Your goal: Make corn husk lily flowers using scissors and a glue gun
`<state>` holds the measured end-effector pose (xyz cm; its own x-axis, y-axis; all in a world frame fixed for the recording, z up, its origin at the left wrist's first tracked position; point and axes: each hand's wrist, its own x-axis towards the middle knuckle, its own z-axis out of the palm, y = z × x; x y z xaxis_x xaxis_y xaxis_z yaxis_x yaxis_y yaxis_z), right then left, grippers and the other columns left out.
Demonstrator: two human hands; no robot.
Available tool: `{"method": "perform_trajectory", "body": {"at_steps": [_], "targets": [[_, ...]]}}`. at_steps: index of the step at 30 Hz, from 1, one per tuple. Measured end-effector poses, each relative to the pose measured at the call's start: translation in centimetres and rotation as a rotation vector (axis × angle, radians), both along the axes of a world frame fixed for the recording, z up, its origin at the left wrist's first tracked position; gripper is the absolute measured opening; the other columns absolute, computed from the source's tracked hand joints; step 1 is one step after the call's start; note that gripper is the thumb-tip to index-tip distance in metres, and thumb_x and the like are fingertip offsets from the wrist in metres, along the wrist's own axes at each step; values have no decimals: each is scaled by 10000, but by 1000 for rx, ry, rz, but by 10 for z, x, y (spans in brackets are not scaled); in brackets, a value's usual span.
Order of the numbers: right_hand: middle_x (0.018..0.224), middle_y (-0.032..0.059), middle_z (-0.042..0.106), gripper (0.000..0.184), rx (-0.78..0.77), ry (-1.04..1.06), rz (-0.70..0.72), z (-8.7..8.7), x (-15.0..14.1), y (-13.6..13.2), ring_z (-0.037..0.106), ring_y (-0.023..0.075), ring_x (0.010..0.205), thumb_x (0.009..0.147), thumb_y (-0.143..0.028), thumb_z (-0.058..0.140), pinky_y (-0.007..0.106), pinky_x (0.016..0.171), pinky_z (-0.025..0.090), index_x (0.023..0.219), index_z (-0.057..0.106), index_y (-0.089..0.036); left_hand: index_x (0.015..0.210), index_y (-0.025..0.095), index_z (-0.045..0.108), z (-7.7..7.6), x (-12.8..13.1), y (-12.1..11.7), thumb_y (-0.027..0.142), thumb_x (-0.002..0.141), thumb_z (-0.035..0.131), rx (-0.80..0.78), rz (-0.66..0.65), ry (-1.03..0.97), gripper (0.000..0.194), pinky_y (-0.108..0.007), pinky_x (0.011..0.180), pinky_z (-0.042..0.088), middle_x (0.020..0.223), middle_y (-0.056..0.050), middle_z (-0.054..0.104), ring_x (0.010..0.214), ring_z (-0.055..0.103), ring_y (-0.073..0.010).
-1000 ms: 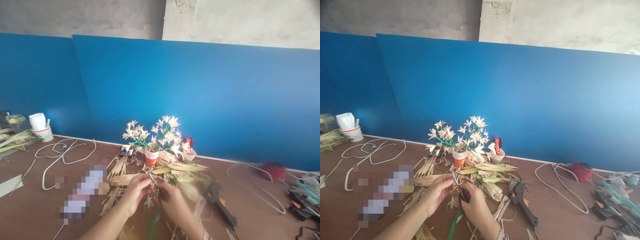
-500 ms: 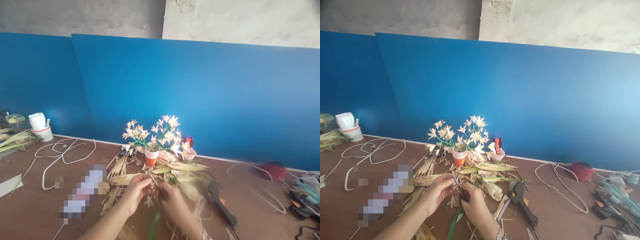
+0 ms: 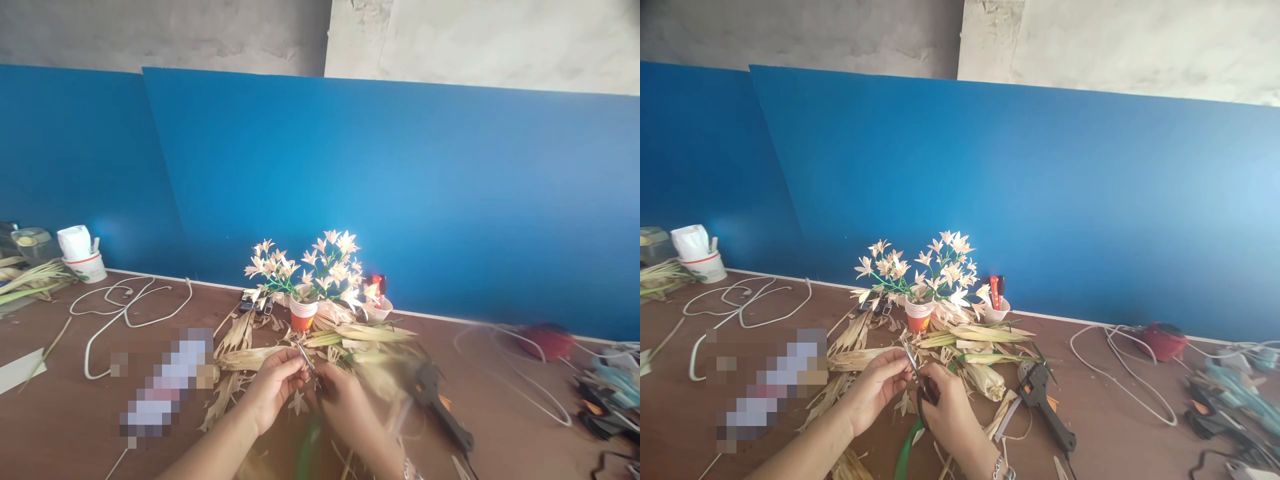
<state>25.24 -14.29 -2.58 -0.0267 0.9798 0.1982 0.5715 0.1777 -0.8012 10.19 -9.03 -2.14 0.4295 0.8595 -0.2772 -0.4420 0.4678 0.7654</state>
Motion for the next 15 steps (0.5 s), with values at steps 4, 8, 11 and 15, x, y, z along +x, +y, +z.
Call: {"method": "perform_trajectory", "body": {"at_steps": [4, 8, 11, 15], "targets": [[732, 15, 665, 172, 2, 1, 7, 1, 0, -1, 567, 154, 635, 739, -188, 559, 241, 576, 423, 874, 664, -183, 717, 139, 650, -2, 0, 1, 196, 607, 783, 0, -8, -2, 182, -169, 554, 441, 651, 12, 632, 590, 574, -77], [722, 16, 663, 155, -19, -3, -2, 1, 1, 0, 566, 156, 633, 750, -206, 560, 242, 577, 416, 862, 662, -177, 719, 141, 640, -3, 0, 2, 208, 624, 778, 8, -21, 8, 181, -175, 571, 440, 628, 16, 624, 590, 572, -79], [688, 11, 645, 149, -60, -45, -53, 1, 6, 2, 552, 159, 611, 747, -220, 555, 243, 554, 395, 862, 642, -179, 726, 141, 629, -1, 0, 2, 231, 635, 765, 25, -12, 40, 186, -183, 568, 432, 643, 11, 631, 607, 583, -89], [657, -3, 617, 265, -160, -348, -202, 2, 17, 3, 540, 169, 596, 664, -121, 537, 248, 547, 349, 912, 583, -201, 729, 151, 607, 4, 0, 1, 254, 637, 746, 63, 24, 102, 196, -198, 552, 415, 676, -1, 647, 637, 598, -116]]}}
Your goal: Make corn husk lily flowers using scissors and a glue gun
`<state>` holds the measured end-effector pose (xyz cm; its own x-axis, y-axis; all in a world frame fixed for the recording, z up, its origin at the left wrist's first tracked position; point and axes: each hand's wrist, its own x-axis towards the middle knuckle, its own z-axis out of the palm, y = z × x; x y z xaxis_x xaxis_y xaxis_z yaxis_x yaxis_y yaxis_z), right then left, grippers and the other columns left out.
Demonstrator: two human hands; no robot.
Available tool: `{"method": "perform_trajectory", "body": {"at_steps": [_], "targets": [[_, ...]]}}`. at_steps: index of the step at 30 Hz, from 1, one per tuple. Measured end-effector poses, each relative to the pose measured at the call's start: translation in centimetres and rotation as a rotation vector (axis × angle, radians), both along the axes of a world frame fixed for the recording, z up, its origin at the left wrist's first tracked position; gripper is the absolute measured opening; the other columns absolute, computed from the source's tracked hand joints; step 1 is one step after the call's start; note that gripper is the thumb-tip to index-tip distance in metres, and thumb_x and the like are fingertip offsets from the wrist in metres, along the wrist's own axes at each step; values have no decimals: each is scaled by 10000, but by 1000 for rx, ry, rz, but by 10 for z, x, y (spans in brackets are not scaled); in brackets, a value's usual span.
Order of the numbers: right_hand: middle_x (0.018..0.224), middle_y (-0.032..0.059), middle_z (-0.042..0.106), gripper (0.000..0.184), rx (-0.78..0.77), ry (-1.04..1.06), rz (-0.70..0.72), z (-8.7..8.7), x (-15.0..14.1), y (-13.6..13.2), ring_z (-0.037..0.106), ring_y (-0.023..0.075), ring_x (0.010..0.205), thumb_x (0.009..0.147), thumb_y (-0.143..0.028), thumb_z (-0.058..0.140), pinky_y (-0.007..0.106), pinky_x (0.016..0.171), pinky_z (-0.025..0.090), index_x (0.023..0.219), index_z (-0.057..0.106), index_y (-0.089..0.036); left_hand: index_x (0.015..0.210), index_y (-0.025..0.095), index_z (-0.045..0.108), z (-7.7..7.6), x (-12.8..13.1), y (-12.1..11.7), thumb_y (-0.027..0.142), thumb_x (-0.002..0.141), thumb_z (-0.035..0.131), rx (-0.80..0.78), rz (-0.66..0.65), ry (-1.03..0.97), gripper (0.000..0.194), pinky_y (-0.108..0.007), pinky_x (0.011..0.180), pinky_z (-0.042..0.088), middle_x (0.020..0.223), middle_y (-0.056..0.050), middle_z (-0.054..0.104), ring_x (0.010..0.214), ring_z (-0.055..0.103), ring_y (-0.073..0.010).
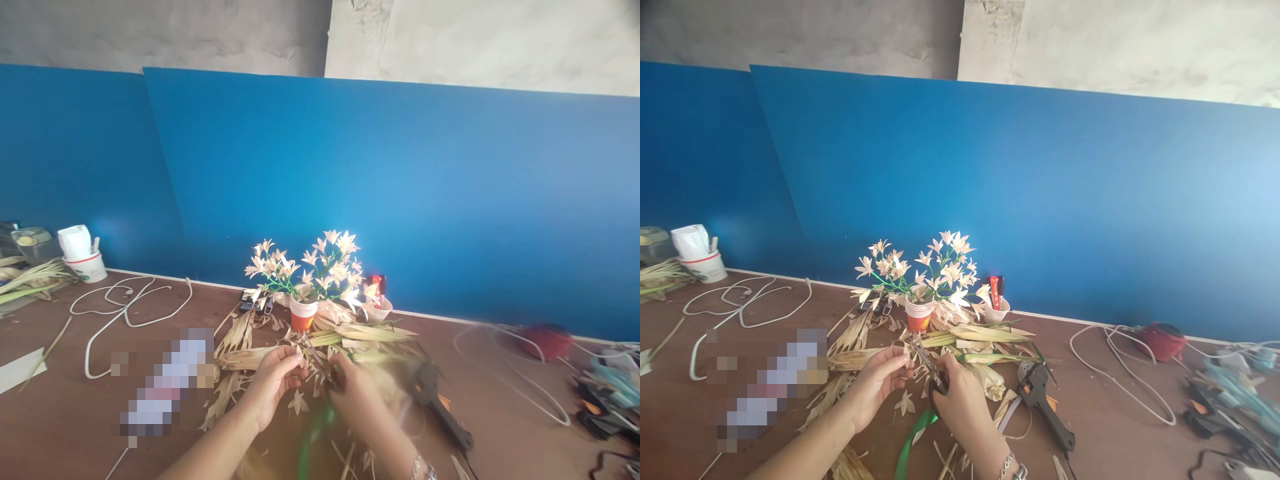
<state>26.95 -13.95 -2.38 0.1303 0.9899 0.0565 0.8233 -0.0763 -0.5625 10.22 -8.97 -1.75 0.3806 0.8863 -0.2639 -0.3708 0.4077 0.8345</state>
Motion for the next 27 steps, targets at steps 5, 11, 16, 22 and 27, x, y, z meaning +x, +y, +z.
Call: {"method": "perform_trajectory", "body": {"at_steps": [5, 11, 16, 22, 27], "targets": [[767, 101, 625, 169, -126, -383, -86, -4, 2, -5, 574, 236, 730, 640, -104, 539, 286, 592, 348, 789, 574, -177, 774, 147, 639, -3, 0, 0, 240, 644, 743, 33, -13, 38, 191, -204, 579, 413, 653, 8, 639, 619, 579, -103], [703, 43, 597, 177, -169, -238, -68, -13, 10, -3, 544, 185, 663, 592, -109, 593, 251, 551, 326, 747, 553, -187, 864, 130, 699, -7, 0, 1, 250, 637, 745, 62, -33, 88, 261, -236, 654, 441, 698, -17, 671, 662, 597, -120], [675, -1, 595, 320, -120, -97, 7, 2, 14, -5, 549, 170, 648, 611, -102, 588, 234, 545, 333, 918, 606, -192, 846, 134, 664, -5, 2, -1, 247, 601, 765, 108, -70, 214, 288, -245, 576, 425, 614, -6, 664, 567, 579, -126], [903, 30, 622, 290, 278, -60, 295, 15, -7, -6, 556, 174, 845, 773, -52, 494, 255, 718, 400, 932, 650, -237, 843, 154, 629, -13, 4, -2, 270, 570, 790, 88, -136, 197, 338, -243, 544, 409, 571, 4, 648, 546, 589, -142], [773, 27, 609, 188, 282, -124, 277, 10, -5, -5, 540, 161, 744, 852, -107, 478, 250, 654, 383, 795, 634, -194, 812, 168, 680, -8, 4, -5, 352, 722, 658, 325, -176, 367, 207, -281, 594, 437, 733, -53, 687, 673, 613, -200]]}}
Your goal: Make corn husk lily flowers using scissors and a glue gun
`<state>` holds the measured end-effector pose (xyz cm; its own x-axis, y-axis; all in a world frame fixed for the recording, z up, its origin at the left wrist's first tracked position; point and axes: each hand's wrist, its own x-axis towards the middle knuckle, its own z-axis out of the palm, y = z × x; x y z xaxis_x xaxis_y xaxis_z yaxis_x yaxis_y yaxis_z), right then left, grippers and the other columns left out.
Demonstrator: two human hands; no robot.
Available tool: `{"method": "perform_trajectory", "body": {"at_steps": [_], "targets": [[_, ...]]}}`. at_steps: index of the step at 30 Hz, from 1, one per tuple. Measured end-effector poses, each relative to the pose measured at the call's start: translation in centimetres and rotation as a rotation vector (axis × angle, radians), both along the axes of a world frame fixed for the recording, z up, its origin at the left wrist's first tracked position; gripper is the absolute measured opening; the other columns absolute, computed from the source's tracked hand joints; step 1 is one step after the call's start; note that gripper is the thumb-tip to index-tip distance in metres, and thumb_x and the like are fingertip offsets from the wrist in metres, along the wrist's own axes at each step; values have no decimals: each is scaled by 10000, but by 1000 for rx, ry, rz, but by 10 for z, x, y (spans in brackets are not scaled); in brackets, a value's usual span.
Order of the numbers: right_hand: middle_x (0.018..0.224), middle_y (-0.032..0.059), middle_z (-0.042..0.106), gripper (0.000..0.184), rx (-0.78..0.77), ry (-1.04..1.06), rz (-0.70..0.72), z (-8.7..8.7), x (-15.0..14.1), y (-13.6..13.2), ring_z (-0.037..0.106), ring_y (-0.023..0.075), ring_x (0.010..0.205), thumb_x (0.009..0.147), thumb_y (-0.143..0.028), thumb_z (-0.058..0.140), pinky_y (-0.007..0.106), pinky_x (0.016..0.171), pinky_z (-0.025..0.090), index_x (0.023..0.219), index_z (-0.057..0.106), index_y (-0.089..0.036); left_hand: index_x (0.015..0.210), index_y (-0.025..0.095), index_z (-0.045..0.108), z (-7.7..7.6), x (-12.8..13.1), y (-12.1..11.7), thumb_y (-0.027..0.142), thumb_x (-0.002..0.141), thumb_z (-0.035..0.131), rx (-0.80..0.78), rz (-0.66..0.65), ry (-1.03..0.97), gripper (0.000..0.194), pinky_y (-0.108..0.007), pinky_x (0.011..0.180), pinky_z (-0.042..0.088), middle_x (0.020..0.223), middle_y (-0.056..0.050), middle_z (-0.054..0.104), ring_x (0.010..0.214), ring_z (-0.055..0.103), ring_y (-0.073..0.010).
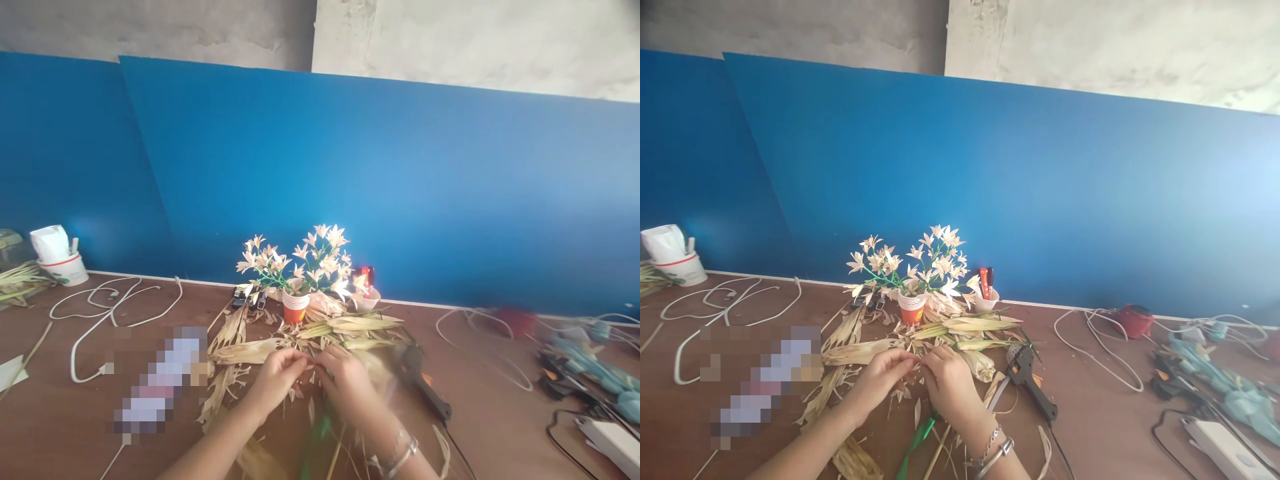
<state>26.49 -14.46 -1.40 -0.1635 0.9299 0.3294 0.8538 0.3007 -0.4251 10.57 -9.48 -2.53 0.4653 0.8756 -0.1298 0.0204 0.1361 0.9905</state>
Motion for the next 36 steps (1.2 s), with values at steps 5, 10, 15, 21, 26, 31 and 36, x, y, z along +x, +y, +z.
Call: {"method": "perform_trajectory", "body": {"at_steps": [5, 10, 15, 21, 26, 31, 36], "targets": [[778, 22, 610, 178, -16, -47, 7, 1, 2, -2, 539, 153, 739, 846, -108, 459, 241, 647, 351, 819, 612, -195, 761, 236, 703, 0, -4, -5, 231, 766, 595, 596, 22, 234, 108, -296, 708, 396, 785, -56, 664, 780, 582, -233], [711, 12, 613, 163, -26, -116, -133, 10, 1, -5, 530, 138, 650, 827, -124, 456, 238, 582, 284, 738, 576, -188, 640, 239, 632, -3, -8, -3, 206, 757, 577, 705, 159, 303, 134, -289, 663, 376, 676, -44, 592, 693, 533, -219], [684, -9, 619, 146, -101, -133, -124, 21, 3, -9, 518, 120, 605, 794, -111, 482, 225, 560, 256, 724, 569, -204, 874, 252, 682, 7, -8, -4, 235, 790, 551, 719, 204, 202, 157, -344, 838, 383, 912, -75, 665, 911, 563, -260], [689, -5, 600, 172, -91, -118, -41, 18, 1, -7, 511, 123, 622, 802, -90, 443, 225, 567, 263, 720, 549, -197, 830, 243, 679, 10, -5, -13, 196, 835, 502, 965, -5, 459, 183, -381, 793, 343, 812, -72, 651, 860, 527, -261], [665, -6, 589, 184, -87, -140, -61, 22, -1, -8, 498, 122, 592, 830, -109, 420, 232, 548, 245, 729, 546, -198, 774, 230, 644, 8, -5, -10, 172, 823, 505, 931, 17, 487, 158, -369, 772, 333, 792, -55, 648, 839, 536, -248], [752, 7, 618, 190, -96, -122, 4, 29, -2, -11, 513, 125, 638, 840, -121, 413, 223, 573, 278, 821, 583, -203, 856, 242, 664, 10, -7, -5, 198, 796, 559, 810, -44, 380, 129, -343, 806, 354, 860, -55, 663, 882, 557, -250], [717, 9, 595, 164, -107, -134, 6, 24, -2, -11, 496, 126, 620, 827, -122, 420, 230, 560, 268, 773, 562, -185, 767, 227, 651, 11, -9, 1, 229, 816, 559, 820, -117, 443, 104, -318, 771, 367, 797, -42, 642, 853, 559, -234]]}}
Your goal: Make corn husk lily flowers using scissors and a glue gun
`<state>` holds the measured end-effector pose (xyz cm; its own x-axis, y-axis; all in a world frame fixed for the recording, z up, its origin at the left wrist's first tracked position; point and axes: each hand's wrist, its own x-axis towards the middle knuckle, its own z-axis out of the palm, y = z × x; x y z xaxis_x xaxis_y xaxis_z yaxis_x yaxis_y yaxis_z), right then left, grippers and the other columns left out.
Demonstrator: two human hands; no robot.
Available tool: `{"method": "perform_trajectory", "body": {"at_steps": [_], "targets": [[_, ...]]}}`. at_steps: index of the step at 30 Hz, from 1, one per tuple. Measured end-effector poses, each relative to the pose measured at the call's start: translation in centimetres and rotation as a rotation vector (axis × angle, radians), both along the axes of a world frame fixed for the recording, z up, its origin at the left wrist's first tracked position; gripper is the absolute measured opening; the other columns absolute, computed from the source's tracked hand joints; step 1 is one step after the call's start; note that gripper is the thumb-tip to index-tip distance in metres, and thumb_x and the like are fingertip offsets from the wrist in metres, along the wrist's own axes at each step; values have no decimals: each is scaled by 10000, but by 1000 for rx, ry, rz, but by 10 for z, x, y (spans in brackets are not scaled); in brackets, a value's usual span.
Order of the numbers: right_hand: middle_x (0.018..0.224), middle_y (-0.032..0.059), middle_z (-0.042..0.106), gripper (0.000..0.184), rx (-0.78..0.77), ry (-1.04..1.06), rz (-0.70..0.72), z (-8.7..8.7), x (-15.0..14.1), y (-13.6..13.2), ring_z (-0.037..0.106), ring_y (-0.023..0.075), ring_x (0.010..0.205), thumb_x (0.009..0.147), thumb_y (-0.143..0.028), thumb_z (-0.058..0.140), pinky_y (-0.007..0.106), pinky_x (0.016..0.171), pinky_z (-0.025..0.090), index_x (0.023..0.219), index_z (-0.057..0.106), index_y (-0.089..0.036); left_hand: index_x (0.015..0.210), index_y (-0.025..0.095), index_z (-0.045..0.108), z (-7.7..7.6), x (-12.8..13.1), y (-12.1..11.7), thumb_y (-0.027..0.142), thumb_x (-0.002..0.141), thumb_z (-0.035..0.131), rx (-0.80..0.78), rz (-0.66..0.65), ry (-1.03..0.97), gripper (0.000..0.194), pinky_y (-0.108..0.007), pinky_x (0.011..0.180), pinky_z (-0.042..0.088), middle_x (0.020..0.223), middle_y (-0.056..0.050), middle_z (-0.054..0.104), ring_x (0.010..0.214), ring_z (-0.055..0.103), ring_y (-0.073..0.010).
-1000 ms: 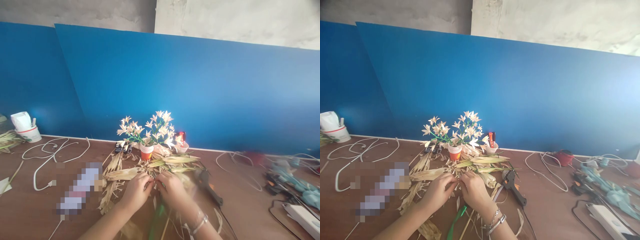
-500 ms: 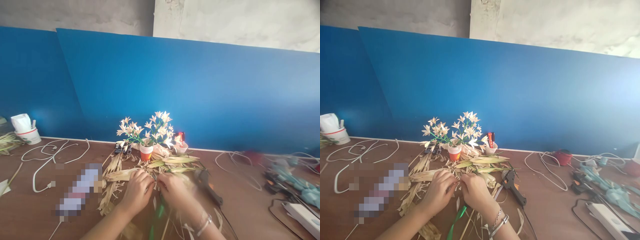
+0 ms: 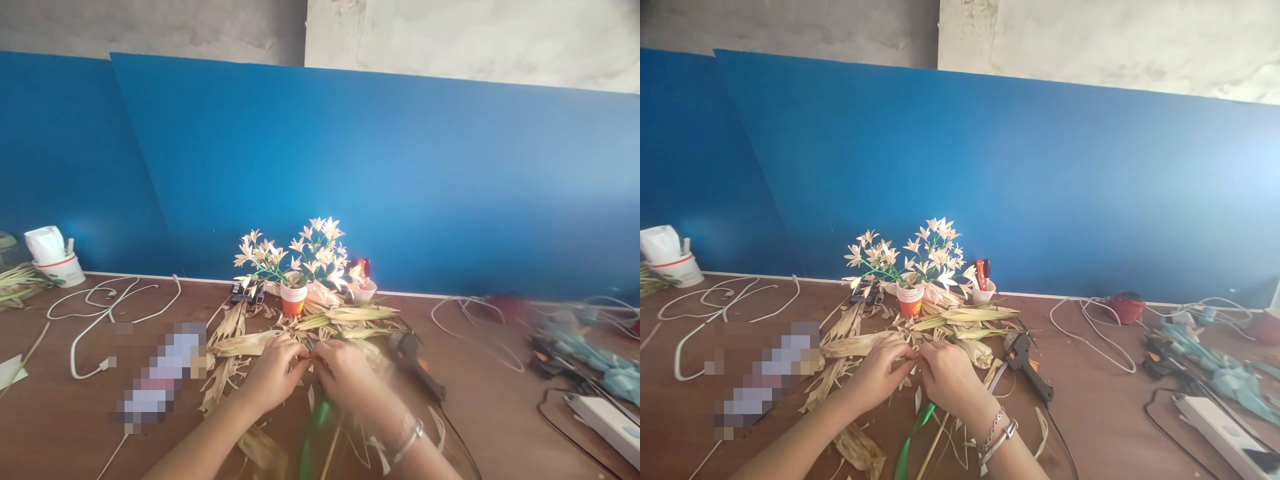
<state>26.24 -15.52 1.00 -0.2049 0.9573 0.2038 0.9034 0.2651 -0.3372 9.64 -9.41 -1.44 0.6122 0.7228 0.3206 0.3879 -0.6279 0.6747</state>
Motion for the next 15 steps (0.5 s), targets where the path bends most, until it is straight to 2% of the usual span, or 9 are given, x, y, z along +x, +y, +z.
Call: {"method": "perform_trajectory", "body": {"at_steps": [7, 10, 12, 14, 15], "targets": [[677, -4, 588, 155, -1, 27, -27, 2, -2, 3, 489, 111, 587, 834, -130, 422, 218, 539, 263, 752, 542, -184, 688, 207, 638, 2, -2, 4, 191, 762, 592, -6, 37, 31, 88, -300, 737, 388, 740, -26, 630, 800, 567, -211], [658, 6, 607, 158, -32, -50, -116, 2, -1, 1, 515, 118, 579, 813, -127, 451, 226, 525, 274, 753, 586, -182, 682, 201, 650, 1, -1, 5, 170, 758, 553, -9, 101, -12, 126, -318, 757, 394, 742, -38, 650, 800, 574, -219], [620, 12, 607, 165, -118, -132, -146, -4, 2, -6, 537, 128, 566, 796, -124, 492, 231, 516, 306, 710, 619, -185, 695, 189, 656, -1, 0, 8, 203, 762, 538, -122, 174, -100, 137, -317, 740, 412, 751, -46, 667, 785, 588, -220], [659, 22, 630, 150, -229, -185, -56, -15, 4, -17, 569, 133, 595, 792, -140, 559, 231, 540, 383, 681, 645, -193, 721, 171, 662, -3, 1, 11, 269, 760, 546, -321, 234, -191, 156, -303, 690, 429, 744, -47, 680, 740, 601, -215], [755, 27, 655, 114, -230, -179, -9, -22, 4, -22, 589, 134, 650, 817, -175, 577, 232, 577, 431, 750, 663, -208, 730, 163, 665, -3, 2, 13, 308, 755, 556, -420, 252, -233, 183, -296, 670, 432, 735, -47, 684, 722, 604, -212]]}}
